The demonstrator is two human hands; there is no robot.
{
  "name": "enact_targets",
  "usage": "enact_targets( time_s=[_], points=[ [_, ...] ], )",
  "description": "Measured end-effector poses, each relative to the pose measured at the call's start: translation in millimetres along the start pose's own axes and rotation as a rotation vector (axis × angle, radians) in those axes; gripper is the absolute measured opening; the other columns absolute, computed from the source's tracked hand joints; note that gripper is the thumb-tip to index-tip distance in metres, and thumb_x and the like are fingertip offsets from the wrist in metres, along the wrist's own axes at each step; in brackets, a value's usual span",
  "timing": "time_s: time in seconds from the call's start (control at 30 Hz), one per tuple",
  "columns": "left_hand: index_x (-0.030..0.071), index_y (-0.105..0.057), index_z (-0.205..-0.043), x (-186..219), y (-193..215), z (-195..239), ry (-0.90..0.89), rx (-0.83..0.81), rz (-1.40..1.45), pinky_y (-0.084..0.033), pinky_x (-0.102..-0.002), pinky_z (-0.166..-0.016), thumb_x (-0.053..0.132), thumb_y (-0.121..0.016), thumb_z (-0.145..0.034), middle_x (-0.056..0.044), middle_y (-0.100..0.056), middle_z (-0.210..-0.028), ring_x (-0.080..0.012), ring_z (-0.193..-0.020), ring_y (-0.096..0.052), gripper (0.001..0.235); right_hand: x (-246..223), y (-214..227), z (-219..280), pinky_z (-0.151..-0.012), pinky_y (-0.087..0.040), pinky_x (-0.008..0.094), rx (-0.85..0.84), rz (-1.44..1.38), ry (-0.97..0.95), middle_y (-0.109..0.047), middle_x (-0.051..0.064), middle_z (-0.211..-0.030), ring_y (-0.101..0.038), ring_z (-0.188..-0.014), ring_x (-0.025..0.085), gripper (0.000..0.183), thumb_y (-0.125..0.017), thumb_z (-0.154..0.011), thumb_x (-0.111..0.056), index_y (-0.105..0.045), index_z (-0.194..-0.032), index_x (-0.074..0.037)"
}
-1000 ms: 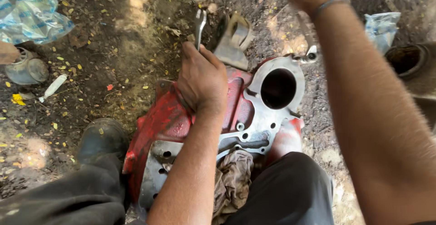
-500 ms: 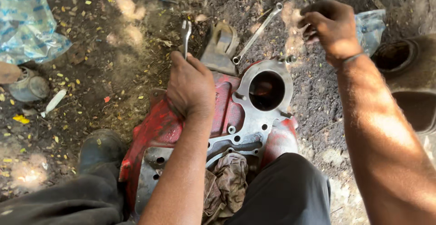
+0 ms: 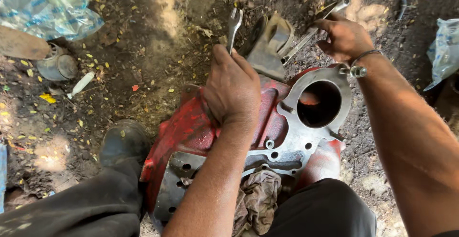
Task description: The person is working on a red engine block placed on the ground. They use a wrench to tighten bolts on the cylinder head area and wipe the surface with a cloth. The person also picks up and handles a metal ring part.
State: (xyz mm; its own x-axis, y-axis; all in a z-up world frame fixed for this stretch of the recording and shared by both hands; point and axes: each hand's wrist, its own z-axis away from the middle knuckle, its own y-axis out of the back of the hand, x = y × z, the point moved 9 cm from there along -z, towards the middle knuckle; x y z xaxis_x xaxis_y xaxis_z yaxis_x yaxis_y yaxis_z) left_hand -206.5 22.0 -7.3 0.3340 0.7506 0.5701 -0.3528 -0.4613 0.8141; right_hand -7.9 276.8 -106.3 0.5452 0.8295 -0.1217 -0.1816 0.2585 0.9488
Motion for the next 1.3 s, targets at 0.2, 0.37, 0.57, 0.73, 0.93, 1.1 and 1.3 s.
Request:
enact_targets(
  time_s=[0.2,0.37,0.57,0.73,0.93,1.1,1.3],
  points=[
    [0.006,-0.053,-0.105,0,-4,-1,-0.013,-0.014,-0.011,-0.054,-0.050,-0.053,0.026,-0.051,-0.103,-0.014,-0.070,-0.083,-0.0360,-0.066,-0.071,0.021,-14,4,-2,-0.082,-0.058,0.045,0.019,0.337,-0.088,-0.065,0.014,-0.117,-0.067,-0.100,0.033,0.045,-0.082,-0.081,-0.034,-0.072,-0.125,-0.028],
    [0.005,-0.053,-0.107,-1,-4,-1,0.003,-0.039,0.017,-0.055,-0.050,-0.053,0.026,-0.050,-0.101,-0.015,-0.070,-0.085,-0.0365,-0.068,-0.072,0.022,-10,71,56,-0.098,-0.057,0.041,0.353,0.268,-0.013,-0.072,0.011,-0.116,-0.067,-0.115,0.031,0.018,-0.071,-0.105,-0.020,-0.069,-0.121,-0.013],
    [0.006,-0.054,-0.104,1,1,0,0.007,-0.025,0.000,-0.054,-0.054,-0.058,0.028,-0.052,-0.101,-0.016,-0.071,-0.088,-0.0405,-0.071,-0.071,0.022,25,128,156,-0.079,-0.055,0.031,0.610,-0.643,-0.339,-0.072,0.011,-0.100,-0.068,-0.088,0.018,0.017,-0.059,-0.108,-0.006,-0.066,-0.121,0.002],
    [0.008,-0.054,-0.103,0,3,3,0.026,-0.061,-0.029,-0.054,-0.055,-0.060,0.030,-0.051,-0.101,-0.015,-0.072,-0.086,-0.0403,-0.071,-0.071,0.023,-3,132,224,-0.064,-0.046,0.026,0.476,-0.888,-0.566,-0.065,0.001,-0.080,-0.057,-0.070,0.009,0.028,-0.062,-0.110,-0.023,-0.071,-0.101,0.001],
    [0.006,-0.053,-0.104,-1,-2,3,-0.023,-0.033,-0.044,-0.056,-0.050,-0.057,0.028,-0.050,-0.103,-0.013,-0.071,-0.083,-0.0344,-0.068,-0.072,0.022,-29,132,236,-0.054,-0.033,0.029,0.395,-0.609,-0.621,-0.056,-0.002,-0.069,-0.043,-0.062,0.007,0.035,-0.066,-0.106,-0.035,-0.074,-0.091,-0.005],
    [0.005,-0.053,-0.104,0,-5,1,-0.055,-0.017,-0.020,-0.056,-0.045,-0.054,0.024,-0.049,-0.104,-0.012,-0.071,-0.082,-0.0308,-0.067,-0.073,0.020,-23,143,211,-0.058,-0.041,0.036,0.269,-0.405,-0.632,-0.059,0.007,-0.067,-0.050,-0.063,0.015,0.044,-0.072,-0.103,-0.046,-0.073,-0.090,-0.003],
    [0.005,-0.052,-0.104,-4,-9,1,-0.054,-0.023,-0.020,-0.056,-0.044,-0.054,0.024,-0.050,-0.104,-0.011,-0.071,-0.081,-0.0293,-0.066,-0.073,0.019,-12,155,196,-0.085,-0.055,0.045,0.222,-0.331,-0.520,-0.075,0.013,-0.093,-0.071,-0.090,0.026,0.048,-0.076,-0.096,-0.054,-0.077,-0.102,-0.007]
  ],
)
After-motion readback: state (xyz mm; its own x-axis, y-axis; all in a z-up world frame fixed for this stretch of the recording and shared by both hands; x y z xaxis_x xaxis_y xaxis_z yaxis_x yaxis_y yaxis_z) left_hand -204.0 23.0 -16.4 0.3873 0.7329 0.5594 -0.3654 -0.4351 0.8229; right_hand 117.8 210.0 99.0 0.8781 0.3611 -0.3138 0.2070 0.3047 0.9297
